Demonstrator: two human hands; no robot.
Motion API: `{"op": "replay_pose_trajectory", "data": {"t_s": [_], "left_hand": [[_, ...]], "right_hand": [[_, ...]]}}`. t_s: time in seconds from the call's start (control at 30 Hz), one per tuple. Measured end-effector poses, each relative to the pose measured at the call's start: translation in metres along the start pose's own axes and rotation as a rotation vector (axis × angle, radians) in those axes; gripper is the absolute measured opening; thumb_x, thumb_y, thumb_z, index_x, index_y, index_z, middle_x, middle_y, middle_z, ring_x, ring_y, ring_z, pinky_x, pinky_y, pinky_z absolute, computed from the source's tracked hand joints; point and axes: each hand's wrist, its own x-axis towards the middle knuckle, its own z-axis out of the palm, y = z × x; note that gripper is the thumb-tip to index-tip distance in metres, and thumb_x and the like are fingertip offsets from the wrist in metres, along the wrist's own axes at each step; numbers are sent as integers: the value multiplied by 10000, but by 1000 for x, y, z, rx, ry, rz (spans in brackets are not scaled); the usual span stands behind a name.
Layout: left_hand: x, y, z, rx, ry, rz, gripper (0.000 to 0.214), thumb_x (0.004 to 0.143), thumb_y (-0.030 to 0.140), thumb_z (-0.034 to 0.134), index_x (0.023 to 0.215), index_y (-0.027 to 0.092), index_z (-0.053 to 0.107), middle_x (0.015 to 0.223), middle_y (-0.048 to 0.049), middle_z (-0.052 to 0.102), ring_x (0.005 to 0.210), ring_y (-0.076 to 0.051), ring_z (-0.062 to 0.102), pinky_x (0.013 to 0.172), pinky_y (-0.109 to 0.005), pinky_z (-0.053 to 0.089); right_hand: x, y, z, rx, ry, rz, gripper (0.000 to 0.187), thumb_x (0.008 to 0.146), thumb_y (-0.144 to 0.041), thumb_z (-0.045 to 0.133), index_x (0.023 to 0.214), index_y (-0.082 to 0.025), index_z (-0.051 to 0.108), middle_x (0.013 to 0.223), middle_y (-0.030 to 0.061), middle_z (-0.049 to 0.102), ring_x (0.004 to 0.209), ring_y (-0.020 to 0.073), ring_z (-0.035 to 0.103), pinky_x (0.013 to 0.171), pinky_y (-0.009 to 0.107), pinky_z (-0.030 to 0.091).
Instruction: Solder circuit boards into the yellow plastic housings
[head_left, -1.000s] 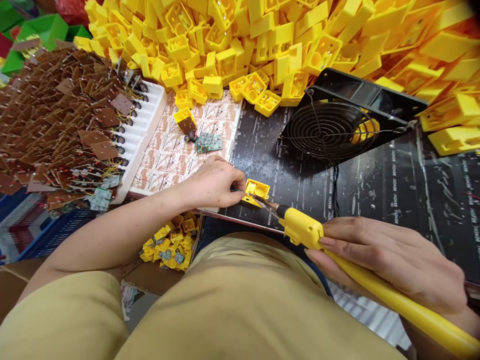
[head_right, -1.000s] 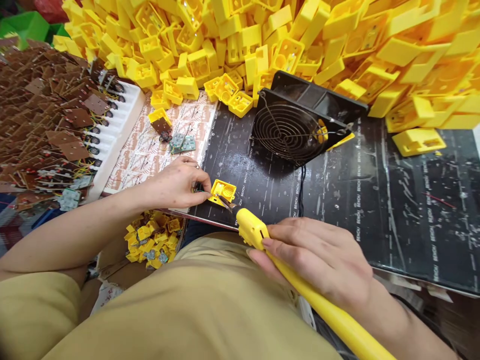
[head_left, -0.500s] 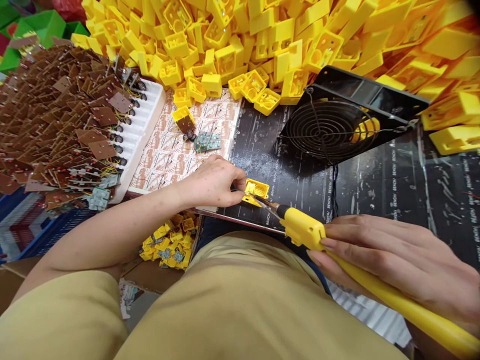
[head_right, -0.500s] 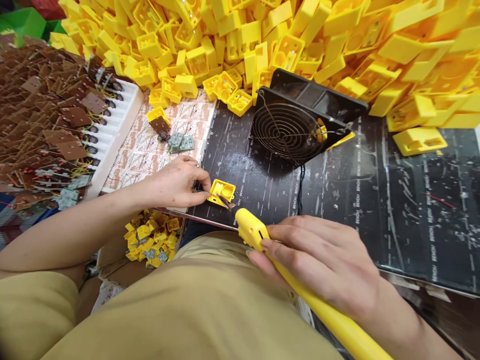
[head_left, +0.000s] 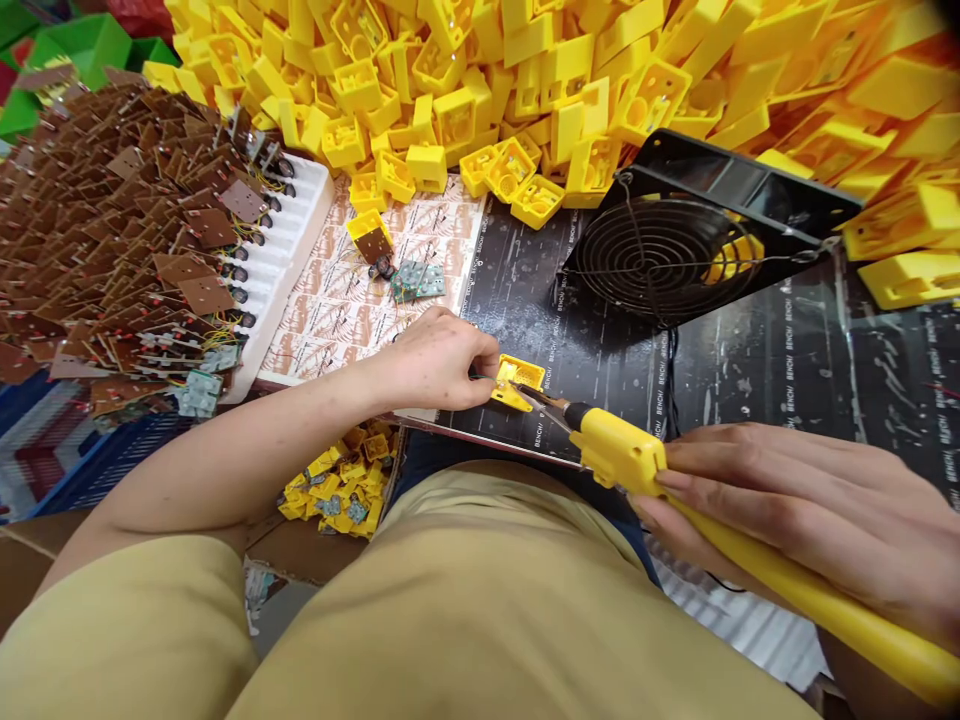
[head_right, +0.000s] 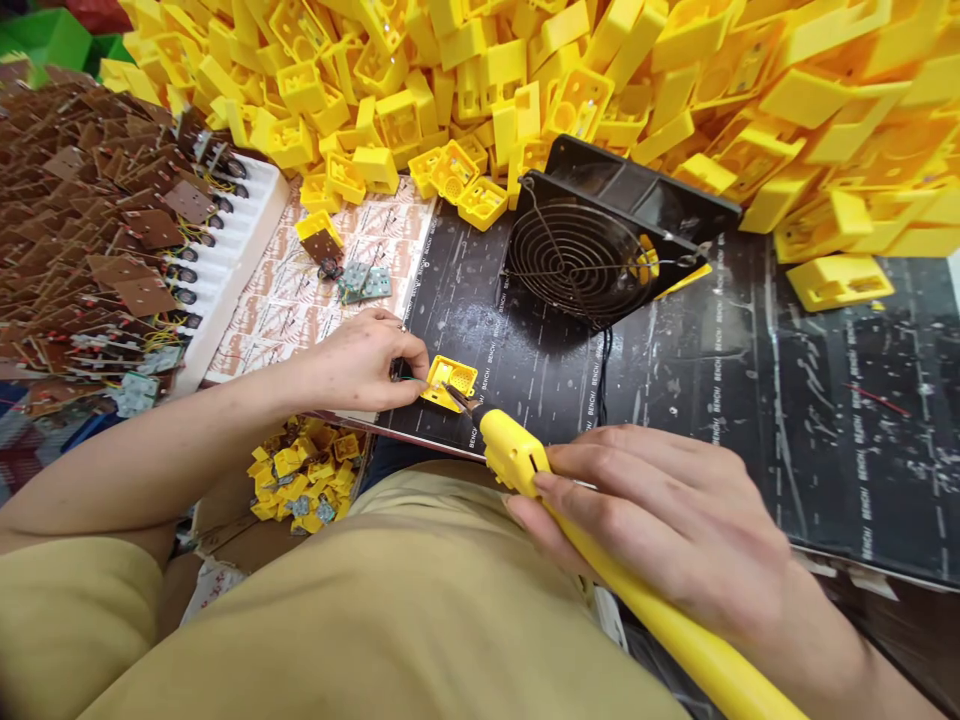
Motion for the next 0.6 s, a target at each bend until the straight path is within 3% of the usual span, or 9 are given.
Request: {"op": "replay_pose_trajectory", "data": {"t_s": [0.17,0.33,0.47,0.6], "left_hand": [[1,1,-1,29,-25,-7,111,746,248,596,728,206,697,672,12,705,736,-191,649,913,-389,398],[-1,2,0,49,-31,-2,118,756,244,570,736,195,676,731,6,724,743,-181,644,881,-374,393],[-2,6,-1,40,-50,-23,109,758,209,548,743,188,654,757,3,718,772,-182,643,892,-371,392],[-6,8,-1,10,-51,-40,106,777,204,556,800,179,656,817,-4,724,802,-187,645,937,-388,383]], "right_hand": [[2,2,-1,26,-24,-20,335,698,1,776,942,-177,632,812,4,668,745,138,658,699,255,573],[5,4,5,-8,52,41,253,837,-134,710,1056,-212,611,789,4,688,698,133,663,612,232,548],[2,8,12,-87,168,37,598,813,-118,732,1367,-210,526,821,15,721,618,136,659,537,227,537],[-4,13,14,-87,199,44,693,757,-99,778,1386,-243,528,903,20,735,605,146,663,512,241,537]]}}
